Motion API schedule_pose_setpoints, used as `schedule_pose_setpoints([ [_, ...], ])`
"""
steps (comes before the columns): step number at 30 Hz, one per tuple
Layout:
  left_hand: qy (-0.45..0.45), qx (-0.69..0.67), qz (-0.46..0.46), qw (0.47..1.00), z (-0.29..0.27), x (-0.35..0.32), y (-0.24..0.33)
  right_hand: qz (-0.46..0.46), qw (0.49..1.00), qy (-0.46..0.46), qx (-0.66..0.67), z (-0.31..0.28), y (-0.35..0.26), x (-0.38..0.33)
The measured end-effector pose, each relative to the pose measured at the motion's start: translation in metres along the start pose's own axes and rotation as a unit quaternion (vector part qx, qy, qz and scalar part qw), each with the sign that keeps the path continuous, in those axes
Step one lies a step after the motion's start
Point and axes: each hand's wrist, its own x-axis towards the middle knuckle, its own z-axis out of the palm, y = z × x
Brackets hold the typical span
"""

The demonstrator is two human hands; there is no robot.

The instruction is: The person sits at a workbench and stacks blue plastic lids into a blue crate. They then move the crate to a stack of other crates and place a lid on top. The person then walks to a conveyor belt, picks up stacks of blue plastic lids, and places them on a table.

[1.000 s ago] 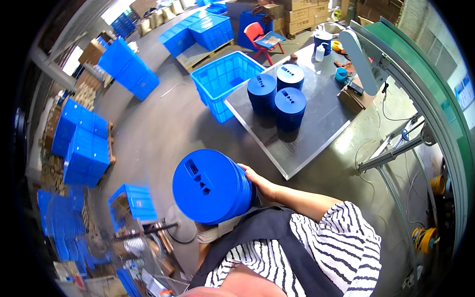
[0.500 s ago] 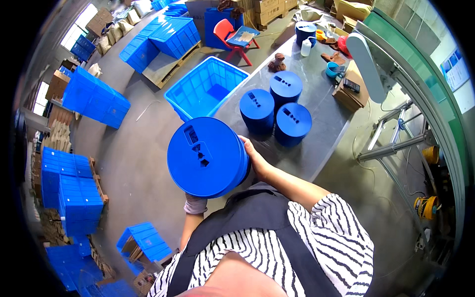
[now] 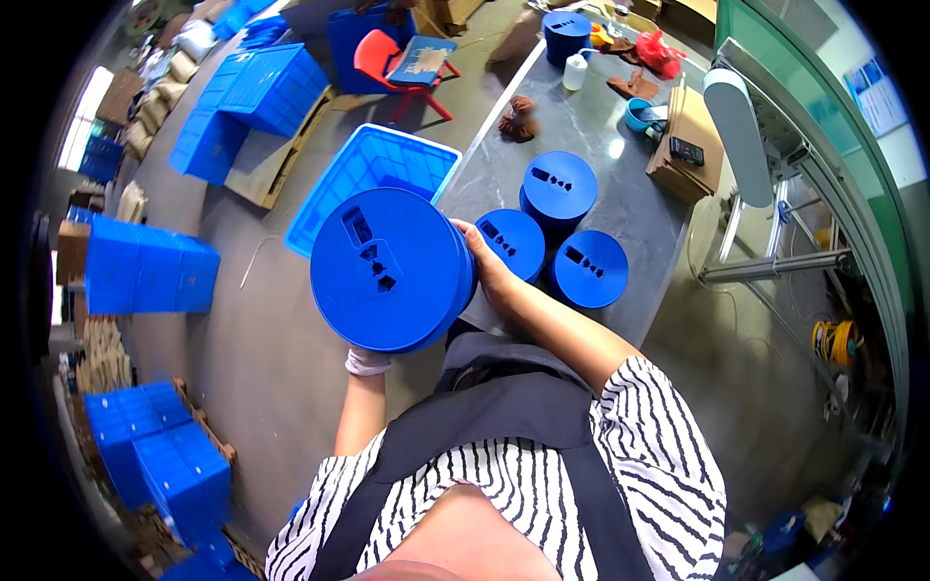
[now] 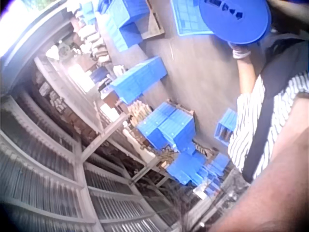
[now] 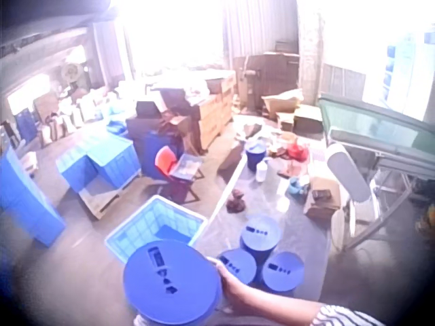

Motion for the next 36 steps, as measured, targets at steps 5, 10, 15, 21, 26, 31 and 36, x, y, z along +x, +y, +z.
schedule_pose_setpoints([
  [5,-0.091,0.109,0.045,0.989,-0.098,0.118,-0.021,0.003,0.996,0.088,0.016,-0.015,-0.026,0.084],
  [10,-0.084,0.015,-0.065,0.994,-0.068,0.231,-0.015,-0.025,0.982,0.135,0.129,-0.064,-0.033,0.170],
  [15,-0.029,0.020,-0.129,0.991,-0.058,0.329,-0.044,-0.016,0.956,0.235,0.177,-0.102,-0.026,0.237],
  [21,-0.027,0.005,-0.174,0.984,-0.123,0.397,-0.125,-0.008,0.947,0.283,0.151,-0.180,0.017,0.293],
  [26,-0.022,-0.012,-0.232,0.972,-0.149,0.421,-0.170,-0.012,0.934,0.331,0.132,-0.233,0.045,0.304],
  [31,-0.009,-0.091,-0.338,0.937,-0.152,0.433,-0.185,-0.003,0.914,0.385,0.125,-0.255,0.057,0.303],
  [36,0.003,-0.052,-0.309,0.950,-0.186,0.438,-0.215,-0.015,0.913,0.364,0.183,-0.286,0.078,0.312],
])
